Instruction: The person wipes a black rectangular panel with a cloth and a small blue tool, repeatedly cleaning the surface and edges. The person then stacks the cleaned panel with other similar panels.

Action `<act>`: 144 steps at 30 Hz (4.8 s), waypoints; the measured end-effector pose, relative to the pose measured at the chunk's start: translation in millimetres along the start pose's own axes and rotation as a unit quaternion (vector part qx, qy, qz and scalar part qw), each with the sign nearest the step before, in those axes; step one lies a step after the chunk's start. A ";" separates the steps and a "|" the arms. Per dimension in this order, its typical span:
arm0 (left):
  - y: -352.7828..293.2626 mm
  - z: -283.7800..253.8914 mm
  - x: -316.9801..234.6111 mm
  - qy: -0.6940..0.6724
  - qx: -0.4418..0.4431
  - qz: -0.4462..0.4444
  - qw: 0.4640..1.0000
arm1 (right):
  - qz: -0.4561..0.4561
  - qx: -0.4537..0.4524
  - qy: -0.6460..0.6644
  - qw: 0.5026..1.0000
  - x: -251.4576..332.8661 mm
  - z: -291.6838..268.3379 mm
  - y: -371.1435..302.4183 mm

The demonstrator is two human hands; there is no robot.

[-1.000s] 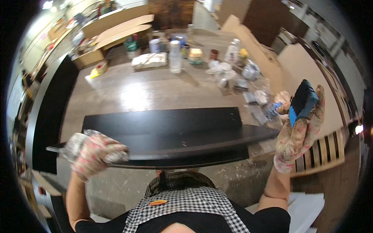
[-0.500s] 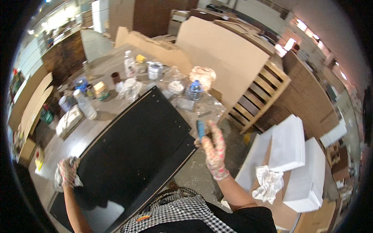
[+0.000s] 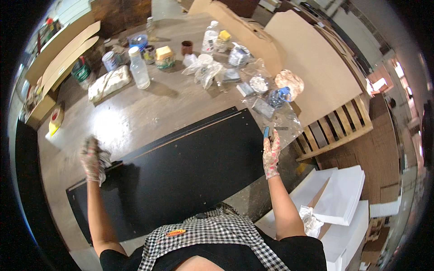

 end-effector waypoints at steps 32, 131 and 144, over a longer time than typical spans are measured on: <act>-181.8 -198.3 22.6 0.344 0.150 0.051 0.925 | -0.490 0.481 0.036 0.726 424.0 570.6 -275.3; -146.7 -140.6 15.4 0.336 0.345 0.046 0.875 | -0.161 0.289 -0.433 0.838 254.3 308.6 -68.3; -81.5 37.7 34.1 0.431 0.383 0.108 0.810 | -0.237 0.152 -0.392 0.876 137.5 216.5 17.4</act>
Point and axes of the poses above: each hand's wrist, its own y-axis towards the middle knuckle, its own z-axis out of the palm, x = y × z, the point moved 3 cm from there along y, towards the middle knuckle, and after that the axes turned 11 degrees about x, right-handed, at the moved point
